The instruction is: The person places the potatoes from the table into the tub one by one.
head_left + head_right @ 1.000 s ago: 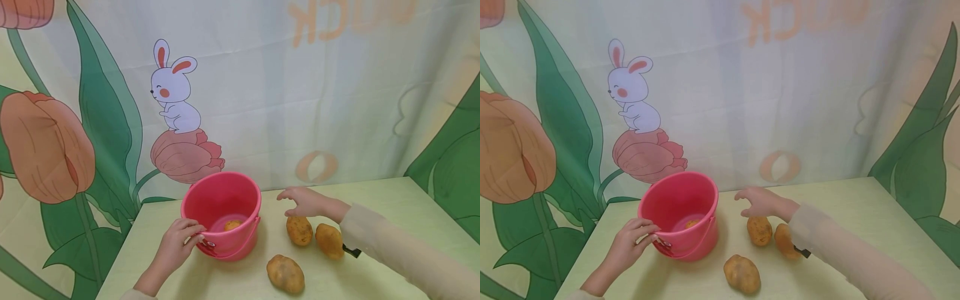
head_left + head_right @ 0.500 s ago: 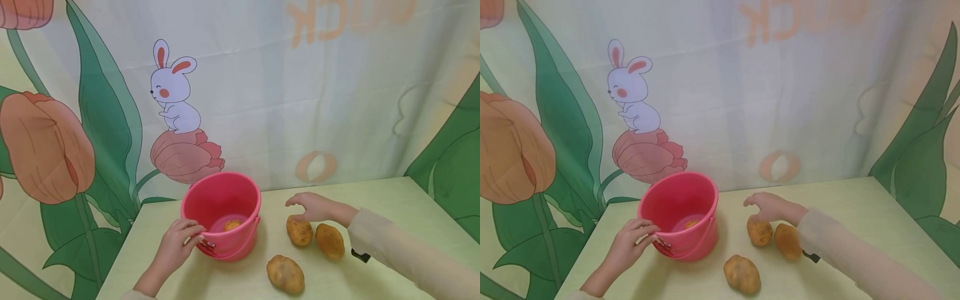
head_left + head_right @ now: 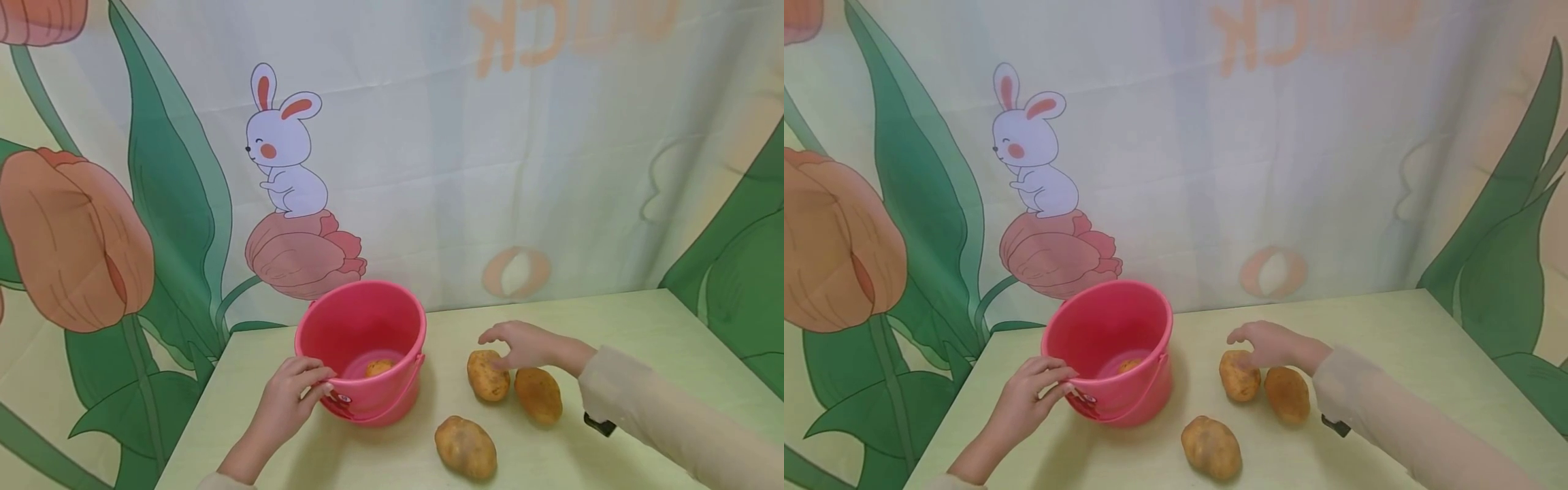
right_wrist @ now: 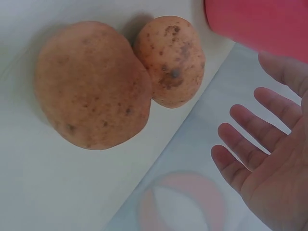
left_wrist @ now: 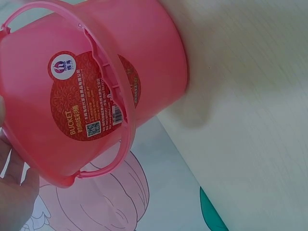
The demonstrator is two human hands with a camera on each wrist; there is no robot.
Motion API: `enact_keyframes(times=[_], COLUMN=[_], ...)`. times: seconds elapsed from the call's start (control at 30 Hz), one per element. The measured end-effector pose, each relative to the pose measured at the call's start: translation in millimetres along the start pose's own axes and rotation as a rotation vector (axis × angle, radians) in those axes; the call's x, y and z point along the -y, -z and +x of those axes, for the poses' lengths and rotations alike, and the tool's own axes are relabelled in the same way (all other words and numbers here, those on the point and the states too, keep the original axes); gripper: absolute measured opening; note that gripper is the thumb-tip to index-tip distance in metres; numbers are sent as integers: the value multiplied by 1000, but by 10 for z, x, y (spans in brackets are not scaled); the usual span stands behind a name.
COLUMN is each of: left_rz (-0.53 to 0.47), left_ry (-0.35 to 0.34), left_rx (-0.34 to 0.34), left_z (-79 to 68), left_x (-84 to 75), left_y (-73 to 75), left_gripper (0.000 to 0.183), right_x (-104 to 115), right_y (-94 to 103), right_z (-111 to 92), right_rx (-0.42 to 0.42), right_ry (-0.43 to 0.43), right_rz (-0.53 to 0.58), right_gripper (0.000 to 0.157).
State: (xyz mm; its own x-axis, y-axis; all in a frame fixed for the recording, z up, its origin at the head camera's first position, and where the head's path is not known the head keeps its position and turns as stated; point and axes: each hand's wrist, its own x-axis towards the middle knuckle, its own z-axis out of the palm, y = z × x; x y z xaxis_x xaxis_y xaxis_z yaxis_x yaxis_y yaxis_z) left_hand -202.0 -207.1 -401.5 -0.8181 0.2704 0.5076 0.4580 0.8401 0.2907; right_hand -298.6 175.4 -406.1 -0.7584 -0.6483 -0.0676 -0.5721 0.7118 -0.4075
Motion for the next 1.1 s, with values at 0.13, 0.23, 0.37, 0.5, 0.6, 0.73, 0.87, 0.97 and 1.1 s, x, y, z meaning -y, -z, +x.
enact_keyframes(times=[0.13, 0.23, 0.37, 0.5, 0.6, 0.73, 0.87, 0.97, 1.1], left_rz=[-3, -3, -7, -8, -9, -11, -8, -8, -8], left_ry=[-7, -7, -11, -7, 4, 21, 31, 34, 38], left_rx=[0, 1, 1, 4, 11, 21, 26, 28, 30], left_z=[-1, 0, 3, 4, -1, 6, 11, 12, 9], left_x=[11, 14, 13, 8, 6, -2, -10, -15, -20], left_y=[-3, -4, -1, 6, 9, 11, 12, 14, 14], left_gripper=[21, 21, 21, 21, 22, 22, 23, 22, 22], right_x=[-34, -52, -85, -152, -215, -292, -340, -364, -391], right_y=[-27, -37, -50, -68, -90, -106, -115, -117, -128], right_z=[-23, -46, -85, -127, -160, -207, -255, -294, -341], right_rx=[2, 4, 3, 8, 20, 28, 21, 19, 22], right_ry=[-10, -13, -14, -16, -26, -41, -40, -38, -52], right_rz=[16, 32, 57, 76, 82, 101, 116, 122, 151], right_gripper=[39, 40, 41, 41, 40, 39, 39, 38, 39])
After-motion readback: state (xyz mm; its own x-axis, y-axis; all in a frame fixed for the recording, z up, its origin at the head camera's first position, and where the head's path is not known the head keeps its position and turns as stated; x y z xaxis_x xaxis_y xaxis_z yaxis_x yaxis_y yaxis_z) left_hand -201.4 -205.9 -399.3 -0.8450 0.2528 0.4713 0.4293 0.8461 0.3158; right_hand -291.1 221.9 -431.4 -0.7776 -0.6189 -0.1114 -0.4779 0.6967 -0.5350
